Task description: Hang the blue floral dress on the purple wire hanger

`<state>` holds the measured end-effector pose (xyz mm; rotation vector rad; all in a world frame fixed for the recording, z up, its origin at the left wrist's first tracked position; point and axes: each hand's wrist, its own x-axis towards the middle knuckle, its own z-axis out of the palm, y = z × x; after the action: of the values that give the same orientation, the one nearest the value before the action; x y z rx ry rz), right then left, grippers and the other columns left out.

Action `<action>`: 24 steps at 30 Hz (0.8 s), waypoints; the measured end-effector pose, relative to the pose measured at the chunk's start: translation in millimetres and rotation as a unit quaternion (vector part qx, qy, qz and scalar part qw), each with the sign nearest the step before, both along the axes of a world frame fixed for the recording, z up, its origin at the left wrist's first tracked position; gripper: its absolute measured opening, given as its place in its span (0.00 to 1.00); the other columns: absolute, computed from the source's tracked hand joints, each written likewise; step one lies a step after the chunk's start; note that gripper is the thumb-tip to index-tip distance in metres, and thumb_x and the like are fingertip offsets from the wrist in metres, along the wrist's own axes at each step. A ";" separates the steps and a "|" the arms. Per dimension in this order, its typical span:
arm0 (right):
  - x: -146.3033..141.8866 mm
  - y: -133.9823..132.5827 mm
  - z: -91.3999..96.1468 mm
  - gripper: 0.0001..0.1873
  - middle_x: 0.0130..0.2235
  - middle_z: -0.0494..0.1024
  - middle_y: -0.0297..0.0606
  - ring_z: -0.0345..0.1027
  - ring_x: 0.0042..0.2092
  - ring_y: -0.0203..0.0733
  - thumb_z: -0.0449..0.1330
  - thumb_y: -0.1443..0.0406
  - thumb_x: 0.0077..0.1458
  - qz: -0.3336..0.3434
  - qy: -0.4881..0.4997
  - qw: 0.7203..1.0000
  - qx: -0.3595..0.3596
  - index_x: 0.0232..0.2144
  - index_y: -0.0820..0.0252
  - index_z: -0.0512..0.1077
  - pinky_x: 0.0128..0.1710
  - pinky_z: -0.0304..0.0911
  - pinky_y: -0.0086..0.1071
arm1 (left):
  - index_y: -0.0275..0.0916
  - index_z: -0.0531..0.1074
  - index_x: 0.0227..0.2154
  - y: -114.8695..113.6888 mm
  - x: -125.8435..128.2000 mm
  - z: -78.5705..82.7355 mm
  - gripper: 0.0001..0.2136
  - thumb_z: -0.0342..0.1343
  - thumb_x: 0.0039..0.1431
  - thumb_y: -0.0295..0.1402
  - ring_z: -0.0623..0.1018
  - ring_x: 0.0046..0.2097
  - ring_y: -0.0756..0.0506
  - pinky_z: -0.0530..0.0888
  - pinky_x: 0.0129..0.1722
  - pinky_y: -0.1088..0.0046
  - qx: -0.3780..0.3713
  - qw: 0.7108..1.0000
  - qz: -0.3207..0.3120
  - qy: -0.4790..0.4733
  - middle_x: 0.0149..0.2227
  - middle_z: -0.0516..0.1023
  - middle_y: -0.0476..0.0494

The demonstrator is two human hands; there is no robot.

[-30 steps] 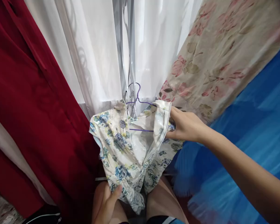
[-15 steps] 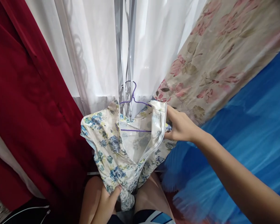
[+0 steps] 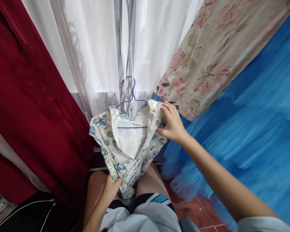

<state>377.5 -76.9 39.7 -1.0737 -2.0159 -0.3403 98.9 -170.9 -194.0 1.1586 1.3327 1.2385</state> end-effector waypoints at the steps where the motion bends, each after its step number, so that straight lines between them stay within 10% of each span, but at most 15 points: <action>1: -11.7 -8.6 -18.1 0.35 0.60 0.64 0.49 0.55 0.63 0.63 0.61 0.62 0.51 -0.027 0.079 0.996 0.019 0.61 0.56 0.58 0.62 0.50 0.59 | 0.35 0.77 0.42 1.4 1.0 -3.8 0.19 0.57 0.45 0.33 0.78 0.50 0.34 0.70 0.57 0.54 -0.003 1.000 -0.009 0.001 0.40 0.83 0.37; 4: -55.5 -40.6 -88.4 0.27 0.59 0.64 0.49 0.57 0.61 0.57 0.56 0.63 0.57 -0.035 0.281 0.959 -0.001 0.58 0.55 0.59 0.60 0.54 0.55 | 0.34 0.77 0.43 -0.2 4.8 -14.8 0.19 0.57 0.47 0.33 0.78 0.51 0.34 0.68 0.59 0.54 0.000 1.000 -0.012 0.018 0.42 0.82 0.36; 9: -109.9 -84.3 -187.9 0.11 0.39 0.70 0.39 0.67 0.40 0.45 0.54 0.57 0.61 0.029 0.390 0.875 -0.285 0.42 0.56 0.63 0.42 0.66 0.40 | 0.35 0.74 0.50 -13.6 11.1 -20.4 0.21 0.57 0.51 0.30 0.73 0.60 0.37 0.65 0.62 0.58 0.046 0.999 -0.012 0.017 0.54 0.77 0.35; 18: -62.7 -72.5 -166.1 0.19 0.23 0.67 0.30 0.60 0.26 0.39 0.55 0.53 0.61 0.090 0.196 0.905 -0.367 0.24 0.56 0.60 0.29 0.56 0.32 | 0.36 0.75 0.47 -11.7 21.8 -29.4 0.18 0.58 0.51 0.31 0.70 0.61 0.36 0.65 0.62 0.59 0.040 0.999 0.010 0.020 0.53 0.78 0.36; 24: -52.0 -76.9 -188.1 0.20 0.22 0.70 0.33 0.64 0.26 0.41 0.56 0.51 0.60 0.049 0.258 0.889 -0.376 0.22 0.56 0.66 0.29 0.59 0.31 | 0.35 0.74 0.42 -4.9 15.9 -29.5 0.15 0.55 0.51 0.32 0.78 0.52 0.34 0.74 0.52 0.61 0.009 0.996 0.084 0.026 0.44 0.81 0.36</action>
<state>325.5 -153.8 -148.4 -1.3223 -1.7031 0.7793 114.8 -175.8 -223.5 1.1164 1.4863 1.3513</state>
